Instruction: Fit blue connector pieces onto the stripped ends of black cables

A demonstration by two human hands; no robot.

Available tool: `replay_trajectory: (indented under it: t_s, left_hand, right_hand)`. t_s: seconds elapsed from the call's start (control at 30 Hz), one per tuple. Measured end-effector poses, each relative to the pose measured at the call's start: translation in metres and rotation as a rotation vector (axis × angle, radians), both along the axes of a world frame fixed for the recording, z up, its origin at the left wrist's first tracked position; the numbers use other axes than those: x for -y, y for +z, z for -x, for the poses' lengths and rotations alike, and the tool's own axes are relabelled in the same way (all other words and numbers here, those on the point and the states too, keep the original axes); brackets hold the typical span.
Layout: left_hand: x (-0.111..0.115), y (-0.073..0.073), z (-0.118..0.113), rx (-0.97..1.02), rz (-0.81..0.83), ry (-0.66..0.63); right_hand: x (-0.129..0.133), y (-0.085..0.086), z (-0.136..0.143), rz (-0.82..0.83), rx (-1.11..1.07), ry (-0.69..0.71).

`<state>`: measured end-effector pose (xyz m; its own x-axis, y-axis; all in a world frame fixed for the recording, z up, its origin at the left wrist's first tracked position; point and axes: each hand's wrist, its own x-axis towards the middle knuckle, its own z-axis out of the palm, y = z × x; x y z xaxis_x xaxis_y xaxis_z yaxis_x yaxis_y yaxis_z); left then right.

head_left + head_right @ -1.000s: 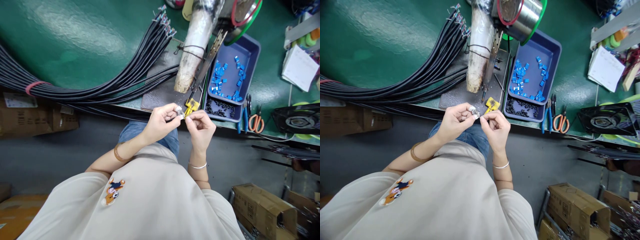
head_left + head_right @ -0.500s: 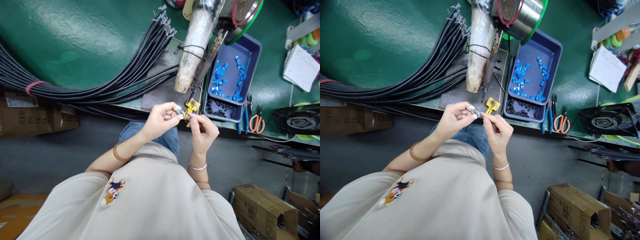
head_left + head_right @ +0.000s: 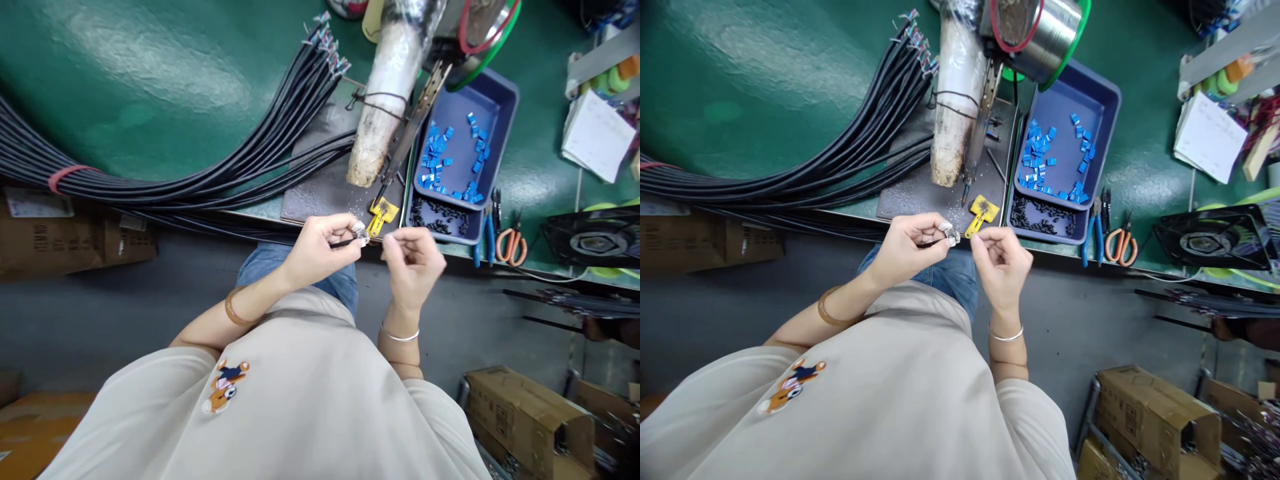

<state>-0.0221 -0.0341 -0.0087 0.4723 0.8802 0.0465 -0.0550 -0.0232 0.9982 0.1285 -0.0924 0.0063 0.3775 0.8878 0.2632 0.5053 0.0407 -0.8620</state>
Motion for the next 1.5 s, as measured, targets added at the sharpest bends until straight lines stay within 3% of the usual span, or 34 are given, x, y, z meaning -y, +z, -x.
replay_trajectory:
  t_s: [0.13, 0.2, 0.23, 0.27, 0.33, 0.37, 0.4, 0.43, 0.47, 0.53, 0.6, 0.67, 0.87, 1.03, 1.17, 1.27, 1.3, 1.37, 1.5]
  left_hand:
    - [0.014, 0.037, 0.007, -0.228, -0.505, 0.029]
    - [0.018, 0.059, 0.012, -0.294, -0.683, -0.101]
    - [0.018, 0.066, 0.015, -0.308, -0.695, -0.221]
    - [0.015, 0.069, 0.018, -0.296, -0.676, -0.348]
    - [0.005, 0.064, 0.024, -0.153, -0.529, -0.655]
    - [-0.002, 0.055, 0.026, -0.034, -0.388, -0.845]
    - [-0.008, 0.044, 0.029, 0.076, -0.191, -0.957]
    - [-0.014, 0.031, 0.031, 0.171, 0.032, -0.958]
    - [-0.019, 0.019, 0.033, 0.276, 0.256, -0.855]
    - [-0.024, 0.0, 0.036, 0.522, 0.611, -0.514]
    - [-0.023, -0.009, 0.037, 0.621, 0.777, -0.297]
    - [-0.019, -0.008, 0.037, 0.629, 0.822, -0.196]
    - [-0.014, 0.003, 0.027, 0.544, 0.759, -0.073]
    - [-0.011, 0.0, 0.015, 0.527, 0.64, 0.012]
    - [-0.01, -0.001, 0.008, 0.468, 0.536, 0.034]
    - [-0.01, -0.001, 0.003, 0.437, 0.477, 0.041]
    - [-0.01, -0.001, 0.001, 0.426, 0.461, 0.047]
    - [-0.011, -0.001, -0.003, 0.387, 0.428, 0.055]
    - [-0.012, 0.0, -0.01, 0.306, 0.371, 0.055]
  right_hand:
    - [0.012, 0.029, -0.018, -0.281, -0.041, -0.057]
    - [0.019, 0.045, -0.033, -0.18, -0.011, 0.008]
    - [0.022, 0.052, -0.042, -0.043, 0.007, 0.096]
    - [0.024, 0.058, -0.05, 0.126, 0.021, 0.212]
    - [0.022, 0.064, -0.067, 0.303, 0.102, 0.279]
    - [0.018, 0.065, -0.075, 0.327, 0.188, 0.253]
    - [0.012, 0.063, -0.082, 0.315, 0.312, 0.179]
    - [0.003, 0.06, -0.088, 0.273, 0.471, 0.088]
    - [-0.008, 0.056, -0.095, 0.233, 0.647, -0.012]
    - [-0.033, 0.045, -0.105, 0.215, 0.819, -0.121]
    - [-0.059, 0.034, -0.114, 0.187, 0.841, -0.192]
    - [-0.082, 0.023, -0.12, 0.152, 0.811, -0.164]
    - [-0.118, 0.008, -0.123, 0.233, 0.741, -0.054]
    - [-0.114, 0.012, -0.127, 0.199, 0.743, -0.093]
    - [-0.096, 0.02, -0.127, 0.103, 0.651, -0.168]
    - [-0.073, 0.027, -0.109, -0.026, 0.579, -0.198]
    - [-0.064, 0.028, -0.099, -0.156, 0.542, -0.216]
    - [-0.046, 0.027, -0.075, -0.26, 0.549, -0.231]
    - [-0.021, 0.014, -0.028, -0.383, 0.537, -0.101]
